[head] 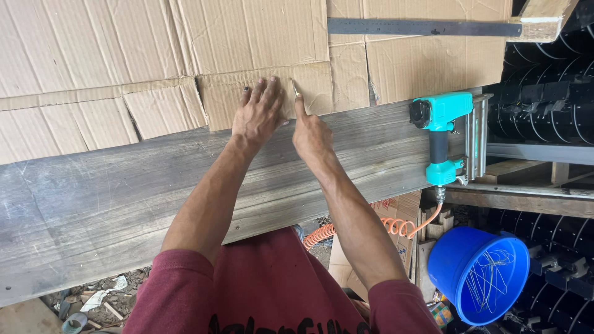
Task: The person constructs a cardboard box by folding and cutting cardboard sheets, places a bubble-wrapped item inside, and secures the package with adhesive tape.
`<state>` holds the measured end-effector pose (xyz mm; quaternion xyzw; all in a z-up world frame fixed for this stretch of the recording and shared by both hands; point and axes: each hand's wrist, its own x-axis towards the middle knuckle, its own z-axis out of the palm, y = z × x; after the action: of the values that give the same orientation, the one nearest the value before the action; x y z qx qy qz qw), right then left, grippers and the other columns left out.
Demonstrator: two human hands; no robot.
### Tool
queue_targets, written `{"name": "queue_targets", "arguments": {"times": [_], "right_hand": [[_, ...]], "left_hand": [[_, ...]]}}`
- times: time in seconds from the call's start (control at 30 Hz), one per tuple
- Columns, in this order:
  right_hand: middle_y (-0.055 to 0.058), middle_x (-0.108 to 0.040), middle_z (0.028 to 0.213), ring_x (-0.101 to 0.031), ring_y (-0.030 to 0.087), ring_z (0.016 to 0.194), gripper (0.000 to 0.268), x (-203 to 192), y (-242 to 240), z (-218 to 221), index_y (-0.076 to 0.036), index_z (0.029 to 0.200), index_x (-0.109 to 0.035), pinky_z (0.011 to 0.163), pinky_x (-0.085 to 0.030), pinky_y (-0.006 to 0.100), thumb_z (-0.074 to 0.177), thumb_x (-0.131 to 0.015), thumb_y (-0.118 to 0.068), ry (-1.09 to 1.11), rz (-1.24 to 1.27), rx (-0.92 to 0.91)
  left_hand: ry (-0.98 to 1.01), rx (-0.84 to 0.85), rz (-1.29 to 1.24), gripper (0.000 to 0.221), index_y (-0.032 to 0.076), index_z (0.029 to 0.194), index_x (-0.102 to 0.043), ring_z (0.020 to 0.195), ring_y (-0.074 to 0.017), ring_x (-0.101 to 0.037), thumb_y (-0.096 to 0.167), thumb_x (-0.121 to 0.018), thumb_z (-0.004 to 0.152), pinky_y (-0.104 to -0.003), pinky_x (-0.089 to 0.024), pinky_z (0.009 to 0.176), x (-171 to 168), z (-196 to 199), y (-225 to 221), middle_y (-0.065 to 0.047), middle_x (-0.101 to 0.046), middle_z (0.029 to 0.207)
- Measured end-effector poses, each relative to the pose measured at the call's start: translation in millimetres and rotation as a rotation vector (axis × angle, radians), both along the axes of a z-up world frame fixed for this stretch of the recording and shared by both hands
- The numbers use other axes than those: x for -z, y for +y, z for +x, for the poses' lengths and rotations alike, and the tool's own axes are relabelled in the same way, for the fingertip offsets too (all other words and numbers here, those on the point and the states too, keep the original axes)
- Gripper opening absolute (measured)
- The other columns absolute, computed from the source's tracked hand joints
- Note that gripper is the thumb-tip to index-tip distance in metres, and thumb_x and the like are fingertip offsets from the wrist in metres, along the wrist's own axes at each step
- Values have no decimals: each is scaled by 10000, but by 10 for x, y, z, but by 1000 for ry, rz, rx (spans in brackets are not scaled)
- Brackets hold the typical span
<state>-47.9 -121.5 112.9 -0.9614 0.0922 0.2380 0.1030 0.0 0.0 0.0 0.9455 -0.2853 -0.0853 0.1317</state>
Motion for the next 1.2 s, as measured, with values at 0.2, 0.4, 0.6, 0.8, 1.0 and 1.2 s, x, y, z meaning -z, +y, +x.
{"name": "queue_targets", "arguments": {"times": [0.2,0.4,0.6,0.8,1.0,1.2], "right_hand": [[308,-721,930,-745,464,884,649,-8,-85,-69,-125,1569,-294,732,-598,618,955,-483,-30,45,-16,-40],[330,-715,929,-747,458,844,631,-90,-117,-261,-61,1548,-323,678,-615,595,941,-487,1,51,13,-59],[349,-711,935,-743,475,830,621,-199,-58,-492,-35,1550,-324,663,-606,622,947,-461,21,75,37,-45],[348,-705,954,-744,470,822,646,-144,-129,-771,-26,1562,-295,662,-607,623,939,-454,31,82,45,-52],[334,-690,1047,-735,487,918,641,8,-240,-1022,-44,1564,-281,712,-605,639,952,-463,6,9,100,-12],[264,-637,1196,-671,444,1119,587,310,-619,-835,-4,1396,-526,801,-614,550,943,-666,-352,-241,273,193]], "left_hand": [[-7,-12,-9,675,206,1549,-467,1500,-345,-315,511,-645,974,-543,-321,1191,-46,-15,4,-109,-320,1650],[-13,1,-5,688,187,1533,-487,1498,-346,-316,547,-641,966,-539,-319,1193,-20,-2,19,-113,-331,1640],[49,-4,40,685,196,1554,-454,1516,-346,-281,549,-607,987,-539,-307,1211,-98,-22,7,-109,-288,1661],[74,15,29,709,173,1571,-422,1526,-358,-256,551,-580,993,-550,-292,1217,-81,17,8,-123,-269,1667],[-44,70,69,717,150,1558,-439,1491,-368,-329,564,-574,988,-535,-348,1176,-46,22,21,-148,-336,1631],[-124,140,0,632,129,1506,-498,1430,-438,-425,564,-427,1053,-588,-384,1113,-163,30,88,-210,-431,1550]]}}
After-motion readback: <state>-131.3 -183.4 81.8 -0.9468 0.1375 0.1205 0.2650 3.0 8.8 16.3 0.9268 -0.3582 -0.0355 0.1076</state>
